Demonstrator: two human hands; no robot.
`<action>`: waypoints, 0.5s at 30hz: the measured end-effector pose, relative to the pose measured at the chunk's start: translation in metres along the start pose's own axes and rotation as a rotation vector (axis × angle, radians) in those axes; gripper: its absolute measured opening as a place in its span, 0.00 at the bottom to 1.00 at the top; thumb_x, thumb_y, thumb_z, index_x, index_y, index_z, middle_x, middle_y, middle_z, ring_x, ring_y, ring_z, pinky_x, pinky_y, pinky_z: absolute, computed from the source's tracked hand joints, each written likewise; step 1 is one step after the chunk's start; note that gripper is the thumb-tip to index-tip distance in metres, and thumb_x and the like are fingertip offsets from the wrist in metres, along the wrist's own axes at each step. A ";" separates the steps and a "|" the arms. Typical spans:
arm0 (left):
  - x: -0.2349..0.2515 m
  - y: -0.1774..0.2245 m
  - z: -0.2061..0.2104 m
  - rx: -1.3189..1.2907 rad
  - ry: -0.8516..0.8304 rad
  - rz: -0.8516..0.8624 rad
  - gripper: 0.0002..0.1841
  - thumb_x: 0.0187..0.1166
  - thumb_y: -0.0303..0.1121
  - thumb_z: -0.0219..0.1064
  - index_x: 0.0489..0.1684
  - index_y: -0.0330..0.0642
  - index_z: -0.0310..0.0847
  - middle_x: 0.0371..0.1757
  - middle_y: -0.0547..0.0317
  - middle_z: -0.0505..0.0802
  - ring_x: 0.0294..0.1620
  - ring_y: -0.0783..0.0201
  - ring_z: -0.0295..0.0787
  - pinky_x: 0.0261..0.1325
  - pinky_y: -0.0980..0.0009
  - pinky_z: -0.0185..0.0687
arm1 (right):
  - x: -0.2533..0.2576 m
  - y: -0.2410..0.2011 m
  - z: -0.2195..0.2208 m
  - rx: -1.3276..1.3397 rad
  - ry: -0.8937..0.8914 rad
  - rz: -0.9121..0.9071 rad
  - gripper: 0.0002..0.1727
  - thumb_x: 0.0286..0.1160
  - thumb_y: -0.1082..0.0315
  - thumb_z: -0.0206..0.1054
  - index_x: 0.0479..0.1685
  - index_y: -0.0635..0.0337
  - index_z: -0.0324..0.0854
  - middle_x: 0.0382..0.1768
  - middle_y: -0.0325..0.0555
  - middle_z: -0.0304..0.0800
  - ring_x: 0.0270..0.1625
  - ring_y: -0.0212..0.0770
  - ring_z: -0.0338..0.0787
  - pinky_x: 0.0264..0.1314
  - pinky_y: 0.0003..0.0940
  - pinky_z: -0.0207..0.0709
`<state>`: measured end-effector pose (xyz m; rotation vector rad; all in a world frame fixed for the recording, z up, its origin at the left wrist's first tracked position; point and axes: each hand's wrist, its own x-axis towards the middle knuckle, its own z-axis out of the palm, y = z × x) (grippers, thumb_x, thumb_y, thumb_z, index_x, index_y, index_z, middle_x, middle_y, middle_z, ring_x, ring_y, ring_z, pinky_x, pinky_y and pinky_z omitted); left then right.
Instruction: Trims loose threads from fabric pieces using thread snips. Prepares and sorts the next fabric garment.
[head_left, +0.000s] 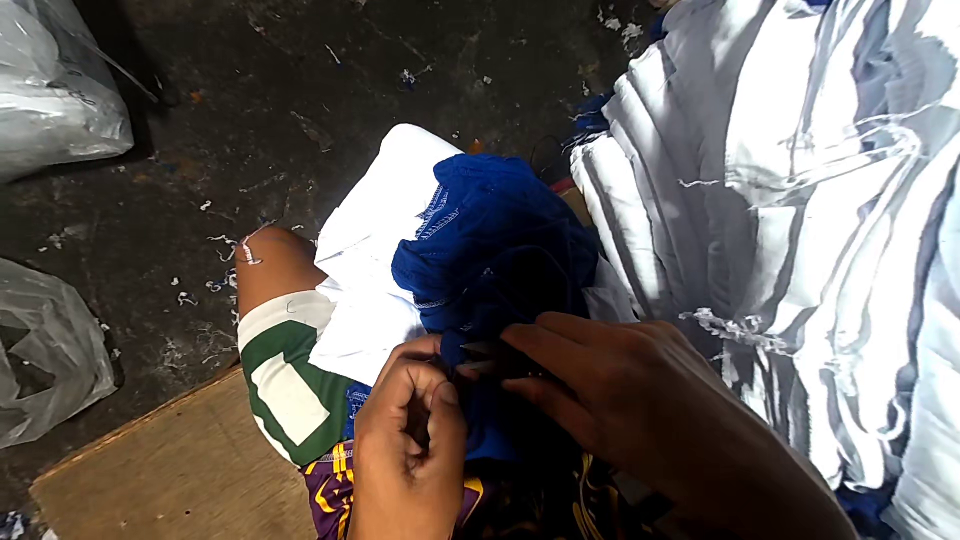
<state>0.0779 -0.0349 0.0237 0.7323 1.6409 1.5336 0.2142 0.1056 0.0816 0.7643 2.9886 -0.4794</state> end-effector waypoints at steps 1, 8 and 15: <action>0.001 0.001 0.000 -0.043 0.014 -0.006 0.04 0.81 0.27 0.58 0.36 0.45 0.76 0.53 0.61 0.92 0.46 0.69 0.94 0.48 0.71 0.95 | 0.000 0.001 0.000 0.004 -0.001 -0.002 0.18 0.79 0.46 0.58 0.41 0.45 0.89 0.24 0.29 0.77 0.19 0.29 0.76 0.14 0.26 0.63; 0.005 0.003 0.001 -0.060 0.001 -0.021 0.17 0.82 0.26 0.63 0.65 0.45 0.66 0.51 0.66 0.90 0.37 0.73 0.92 0.44 0.75 0.93 | 0.000 0.007 0.000 0.032 -0.032 -0.059 0.18 0.78 0.45 0.59 0.41 0.45 0.89 0.25 0.28 0.78 0.20 0.28 0.78 0.14 0.25 0.65; 0.012 -0.005 -0.003 0.127 0.013 0.104 0.05 0.86 0.32 0.62 0.42 0.45 0.83 0.37 0.69 0.92 0.32 0.74 0.91 0.36 0.79 0.92 | -0.003 0.015 0.001 0.080 -0.060 -0.121 0.19 0.81 0.46 0.58 0.44 0.46 0.90 0.26 0.29 0.78 0.22 0.28 0.78 0.17 0.24 0.67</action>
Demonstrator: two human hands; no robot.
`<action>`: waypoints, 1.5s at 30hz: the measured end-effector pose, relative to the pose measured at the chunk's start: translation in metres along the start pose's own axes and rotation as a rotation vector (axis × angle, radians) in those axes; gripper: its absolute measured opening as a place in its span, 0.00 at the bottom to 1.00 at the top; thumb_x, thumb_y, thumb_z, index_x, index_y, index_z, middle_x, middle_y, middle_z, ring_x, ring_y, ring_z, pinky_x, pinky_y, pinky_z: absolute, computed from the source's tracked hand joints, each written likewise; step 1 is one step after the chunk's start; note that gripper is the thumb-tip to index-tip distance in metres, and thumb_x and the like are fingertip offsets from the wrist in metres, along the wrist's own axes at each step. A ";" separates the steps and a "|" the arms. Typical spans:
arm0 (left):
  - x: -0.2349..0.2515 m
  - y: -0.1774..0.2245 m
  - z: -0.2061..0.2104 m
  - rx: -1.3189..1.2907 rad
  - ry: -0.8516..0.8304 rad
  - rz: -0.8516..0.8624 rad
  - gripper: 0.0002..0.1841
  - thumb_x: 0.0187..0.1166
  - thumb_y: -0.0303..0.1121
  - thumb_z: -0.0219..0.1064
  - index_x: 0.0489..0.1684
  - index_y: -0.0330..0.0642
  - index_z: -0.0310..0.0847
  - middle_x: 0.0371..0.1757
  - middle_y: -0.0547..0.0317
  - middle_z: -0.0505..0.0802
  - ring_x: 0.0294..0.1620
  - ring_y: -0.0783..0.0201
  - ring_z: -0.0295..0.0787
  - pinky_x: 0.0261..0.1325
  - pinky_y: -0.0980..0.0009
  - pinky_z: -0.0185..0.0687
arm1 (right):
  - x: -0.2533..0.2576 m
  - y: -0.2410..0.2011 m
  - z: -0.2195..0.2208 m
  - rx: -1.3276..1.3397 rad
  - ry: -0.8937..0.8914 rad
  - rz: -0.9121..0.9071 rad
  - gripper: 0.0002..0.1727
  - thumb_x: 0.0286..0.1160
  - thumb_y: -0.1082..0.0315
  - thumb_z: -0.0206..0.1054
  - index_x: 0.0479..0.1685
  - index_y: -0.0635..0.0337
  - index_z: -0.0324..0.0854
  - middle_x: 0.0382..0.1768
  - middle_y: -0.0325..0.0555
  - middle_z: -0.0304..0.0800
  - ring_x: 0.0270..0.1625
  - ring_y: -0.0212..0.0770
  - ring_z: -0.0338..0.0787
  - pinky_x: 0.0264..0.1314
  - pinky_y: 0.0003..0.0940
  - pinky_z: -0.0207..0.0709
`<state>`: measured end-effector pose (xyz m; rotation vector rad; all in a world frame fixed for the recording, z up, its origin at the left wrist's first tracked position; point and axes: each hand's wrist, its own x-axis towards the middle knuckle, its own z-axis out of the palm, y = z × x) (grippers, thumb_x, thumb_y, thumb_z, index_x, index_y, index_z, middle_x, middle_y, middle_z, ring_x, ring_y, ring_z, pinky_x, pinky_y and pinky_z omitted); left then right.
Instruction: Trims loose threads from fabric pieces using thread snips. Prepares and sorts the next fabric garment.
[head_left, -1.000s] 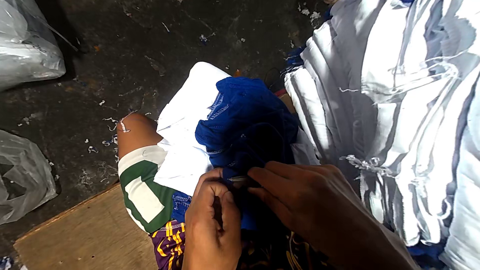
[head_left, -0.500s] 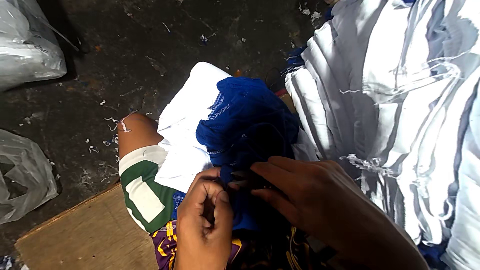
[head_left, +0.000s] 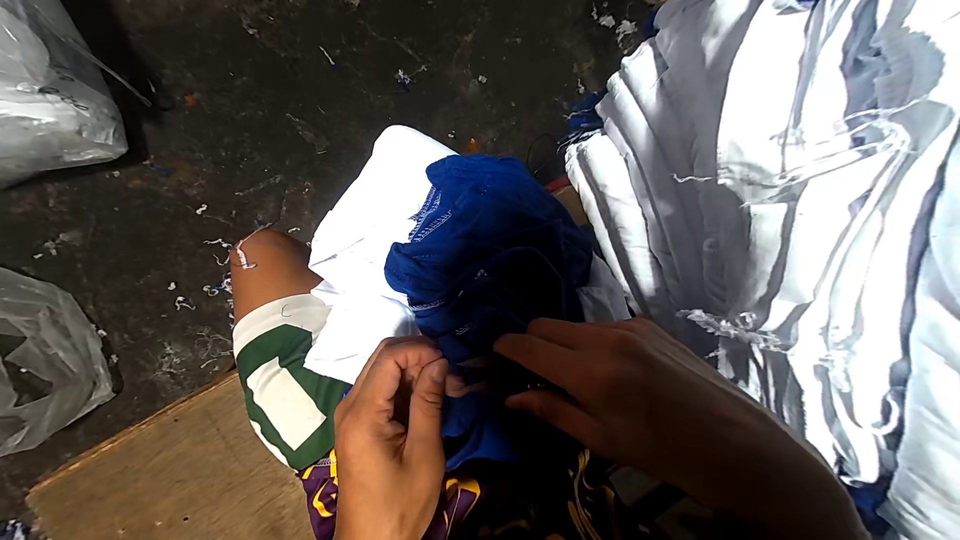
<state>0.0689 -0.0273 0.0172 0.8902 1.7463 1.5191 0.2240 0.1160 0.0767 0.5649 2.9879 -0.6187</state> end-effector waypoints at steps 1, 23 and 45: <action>0.000 0.000 -0.001 0.033 -0.005 -0.004 0.07 0.87 0.33 0.59 0.42 0.46 0.82 0.36 0.71 0.92 0.33 0.76 0.91 0.37 0.80 0.91 | 0.000 0.000 0.000 -0.001 0.002 -0.001 0.19 0.81 0.46 0.58 0.44 0.46 0.90 0.26 0.29 0.78 0.22 0.28 0.78 0.17 0.24 0.67; -0.009 0.000 0.005 0.130 -0.059 0.080 0.13 0.94 0.40 0.49 0.38 0.47 0.72 0.49 0.65 0.87 0.56 0.77 0.87 0.55 0.82 0.86 | 0.004 -0.020 0.003 -0.089 0.131 0.141 0.19 0.84 0.49 0.55 0.41 0.46 0.91 0.21 0.30 0.75 0.18 0.30 0.75 0.15 0.26 0.59; -0.007 -0.001 0.001 0.094 -0.066 0.084 0.12 0.93 0.40 0.50 0.40 0.46 0.74 0.49 0.65 0.88 0.53 0.76 0.89 0.54 0.79 0.89 | 0.010 -0.015 -0.001 0.051 0.168 0.187 0.21 0.82 0.46 0.58 0.48 0.50 0.90 0.25 0.29 0.79 0.21 0.27 0.77 0.18 0.25 0.66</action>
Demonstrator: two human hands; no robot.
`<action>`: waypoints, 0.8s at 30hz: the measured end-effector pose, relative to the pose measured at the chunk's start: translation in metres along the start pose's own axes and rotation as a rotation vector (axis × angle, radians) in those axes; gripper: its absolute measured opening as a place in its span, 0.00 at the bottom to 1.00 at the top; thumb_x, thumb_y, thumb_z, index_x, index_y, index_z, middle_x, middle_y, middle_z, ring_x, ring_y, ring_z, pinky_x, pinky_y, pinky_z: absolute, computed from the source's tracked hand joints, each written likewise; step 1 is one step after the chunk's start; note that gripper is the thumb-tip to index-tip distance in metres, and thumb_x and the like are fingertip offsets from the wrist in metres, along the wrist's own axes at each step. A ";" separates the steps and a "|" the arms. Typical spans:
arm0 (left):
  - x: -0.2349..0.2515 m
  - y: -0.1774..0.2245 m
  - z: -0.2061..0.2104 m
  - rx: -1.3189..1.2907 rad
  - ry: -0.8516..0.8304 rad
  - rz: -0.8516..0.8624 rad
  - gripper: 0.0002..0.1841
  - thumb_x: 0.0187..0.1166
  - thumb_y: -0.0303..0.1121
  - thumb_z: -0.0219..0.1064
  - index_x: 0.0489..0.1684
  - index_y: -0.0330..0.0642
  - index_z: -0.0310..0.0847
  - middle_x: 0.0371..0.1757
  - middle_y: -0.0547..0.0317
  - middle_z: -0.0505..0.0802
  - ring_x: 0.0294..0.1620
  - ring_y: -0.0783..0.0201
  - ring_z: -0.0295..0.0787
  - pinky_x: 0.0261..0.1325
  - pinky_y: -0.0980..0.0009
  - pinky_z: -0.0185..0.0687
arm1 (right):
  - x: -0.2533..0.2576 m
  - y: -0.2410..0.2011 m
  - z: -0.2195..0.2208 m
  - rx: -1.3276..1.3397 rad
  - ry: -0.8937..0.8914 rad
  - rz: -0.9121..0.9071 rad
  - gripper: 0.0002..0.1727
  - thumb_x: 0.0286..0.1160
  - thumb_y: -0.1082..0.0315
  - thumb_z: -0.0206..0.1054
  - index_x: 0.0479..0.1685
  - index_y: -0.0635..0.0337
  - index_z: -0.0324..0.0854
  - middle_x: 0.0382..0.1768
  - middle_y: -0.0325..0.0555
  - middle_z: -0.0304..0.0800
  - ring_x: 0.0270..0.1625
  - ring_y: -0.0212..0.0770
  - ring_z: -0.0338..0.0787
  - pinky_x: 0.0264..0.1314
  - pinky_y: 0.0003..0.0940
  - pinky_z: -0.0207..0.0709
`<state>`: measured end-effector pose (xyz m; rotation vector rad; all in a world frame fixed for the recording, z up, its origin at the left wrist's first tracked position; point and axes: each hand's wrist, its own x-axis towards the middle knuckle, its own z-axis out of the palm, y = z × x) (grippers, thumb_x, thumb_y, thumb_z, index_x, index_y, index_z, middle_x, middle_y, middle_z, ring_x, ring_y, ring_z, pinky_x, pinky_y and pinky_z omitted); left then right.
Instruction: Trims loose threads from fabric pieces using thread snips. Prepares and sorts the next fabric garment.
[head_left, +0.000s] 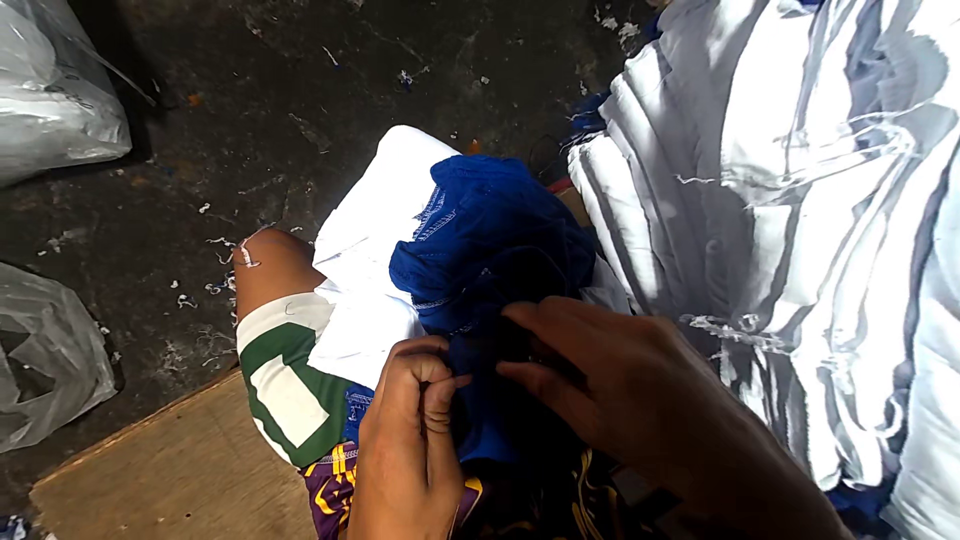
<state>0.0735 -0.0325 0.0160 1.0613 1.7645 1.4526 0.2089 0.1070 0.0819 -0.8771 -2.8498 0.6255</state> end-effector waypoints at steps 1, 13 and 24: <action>0.000 0.000 -0.001 -0.006 -0.002 0.000 0.12 0.94 0.40 0.50 0.40 0.46 0.74 0.48 0.65 0.88 0.53 0.76 0.88 0.55 0.79 0.88 | 0.002 0.001 0.002 0.084 -0.007 0.040 0.24 0.82 0.43 0.58 0.52 0.51 0.89 0.27 0.28 0.81 0.24 0.25 0.77 0.22 0.23 0.69; 0.041 -0.015 -0.130 0.411 0.190 -0.024 0.32 0.92 0.45 0.54 0.86 0.29 0.57 0.84 0.40 0.72 0.80 0.52 0.76 0.78 0.58 0.76 | 0.014 0.011 0.032 0.431 -0.197 0.130 0.11 0.77 0.55 0.68 0.50 0.46 0.88 0.24 0.24 0.82 0.24 0.19 0.79 0.24 0.18 0.73; 0.032 -0.008 -0.022 0.453 -0.096 0.180 0.12 0.81 0.37 0.63 0.40 0.43 0.92 0.45 0.63 0.93 0.48 0.77 0.88 0.52 0.84 0.83 | 0.019 0.012 0.035 0.534 -0.160 0.127 0.10 0.81 0.56 0.66 0.44 0.49 0.88 0.22 0.24 0.82 0.23 0.15 0.77 0.21 0.12 0.70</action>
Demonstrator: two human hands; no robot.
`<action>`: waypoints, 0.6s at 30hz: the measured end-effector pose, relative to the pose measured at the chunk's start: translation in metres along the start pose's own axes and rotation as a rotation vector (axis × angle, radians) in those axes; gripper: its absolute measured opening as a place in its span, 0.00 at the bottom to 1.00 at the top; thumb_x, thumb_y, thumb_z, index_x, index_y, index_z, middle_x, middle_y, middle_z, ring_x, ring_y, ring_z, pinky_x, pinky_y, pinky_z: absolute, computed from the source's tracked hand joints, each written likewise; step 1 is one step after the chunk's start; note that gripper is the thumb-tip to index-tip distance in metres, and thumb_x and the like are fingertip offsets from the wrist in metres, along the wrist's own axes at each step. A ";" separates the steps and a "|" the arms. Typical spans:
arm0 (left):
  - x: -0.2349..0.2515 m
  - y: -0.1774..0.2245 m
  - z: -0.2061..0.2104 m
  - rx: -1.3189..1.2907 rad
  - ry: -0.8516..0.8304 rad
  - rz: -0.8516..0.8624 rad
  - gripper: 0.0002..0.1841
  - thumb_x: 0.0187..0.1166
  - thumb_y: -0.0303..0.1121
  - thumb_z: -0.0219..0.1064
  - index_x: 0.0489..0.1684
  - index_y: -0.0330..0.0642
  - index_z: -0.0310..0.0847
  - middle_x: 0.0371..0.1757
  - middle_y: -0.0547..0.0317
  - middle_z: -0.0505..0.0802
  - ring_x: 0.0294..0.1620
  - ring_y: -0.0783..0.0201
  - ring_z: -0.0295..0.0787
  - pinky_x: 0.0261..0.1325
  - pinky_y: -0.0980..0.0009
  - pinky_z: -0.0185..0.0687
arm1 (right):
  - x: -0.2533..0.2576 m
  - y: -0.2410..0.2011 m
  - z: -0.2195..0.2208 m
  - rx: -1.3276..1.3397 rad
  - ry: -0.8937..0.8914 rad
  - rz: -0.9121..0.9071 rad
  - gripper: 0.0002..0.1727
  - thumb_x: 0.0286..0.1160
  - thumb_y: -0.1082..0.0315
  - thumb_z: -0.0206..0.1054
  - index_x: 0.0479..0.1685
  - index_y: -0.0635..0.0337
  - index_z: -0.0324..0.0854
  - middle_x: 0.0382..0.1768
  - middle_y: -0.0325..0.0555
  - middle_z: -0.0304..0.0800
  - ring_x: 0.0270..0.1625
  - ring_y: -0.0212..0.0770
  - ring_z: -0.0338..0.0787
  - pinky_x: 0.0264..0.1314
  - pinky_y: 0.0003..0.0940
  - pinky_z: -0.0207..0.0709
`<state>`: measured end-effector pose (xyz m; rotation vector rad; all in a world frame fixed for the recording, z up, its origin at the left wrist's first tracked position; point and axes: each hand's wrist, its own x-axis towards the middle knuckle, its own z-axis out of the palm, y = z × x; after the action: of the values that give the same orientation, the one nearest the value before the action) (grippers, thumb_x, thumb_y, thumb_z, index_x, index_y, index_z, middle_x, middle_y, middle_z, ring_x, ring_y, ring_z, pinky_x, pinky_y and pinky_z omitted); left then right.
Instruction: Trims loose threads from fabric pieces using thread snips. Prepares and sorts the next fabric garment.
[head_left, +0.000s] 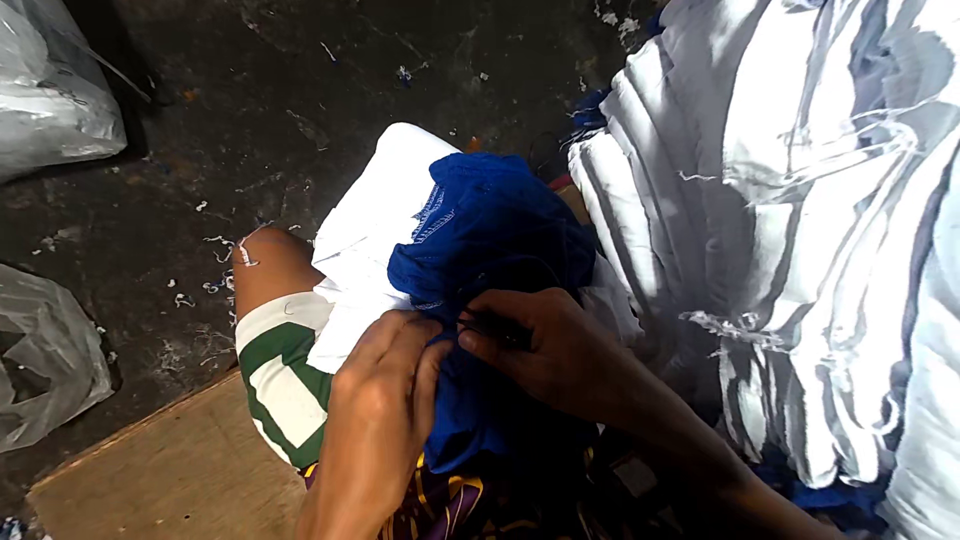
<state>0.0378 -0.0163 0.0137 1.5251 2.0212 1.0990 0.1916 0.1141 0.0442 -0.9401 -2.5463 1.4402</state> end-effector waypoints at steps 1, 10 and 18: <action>0.003 -0.002 -0.002 -0.017 -0.002 0.010 0.13 0.83 0.37 0.62 0.39 0.43 0.92 0.44 0.64 0.94 0.46 0.80 0.88 0.51 0.85 0.83 | 0.000 0.001 0.000 -0.008 0.006 0.000 0.10 0.81 0.55 0.66 0.44 0.49 0.88 0.22 0.24 0.82 0.23 0.15 0.78 0.22 0.12 0.70; 0.006 -0.011 -0.026 -0.161 0.003 -0.084 0.15 0.89 0.42 0.58 0.39 0.49 0.90 0.41 0.75 0.94 0.44 0.85 0.89 0.47 0.86 0.85 | 0.002 0.009 -0.005 0.096 -0.044 -0.077 0.12 0.81 0.55 0.67 0.45 0.52 0.88 0.25 0.25 0.85 0.25 0.15 0.80 0.23 0.10 0.73; 0.000 0.008 -0.025 -0.095 -0.044 0.041 0.17 0.83 0.50 0.66 0.52 0.47 0.88 0.58 0.59 0.88 0.59 0.67 0.82 0.58 0.71 0.79 | 0.003 0.012 -0.007 0.145 -0.016 -0.039 0.10 0.84 0.58 0.64 0.44 0.52 0.87 0.24 0.25 0.83 0.22 0.16 0.78 0.21 0.11 0.71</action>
<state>0.0252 -0.0243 0.0351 1.5358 1.8895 1.1501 0.1975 0.1255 0.0381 -0.8555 -2.4172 1.6016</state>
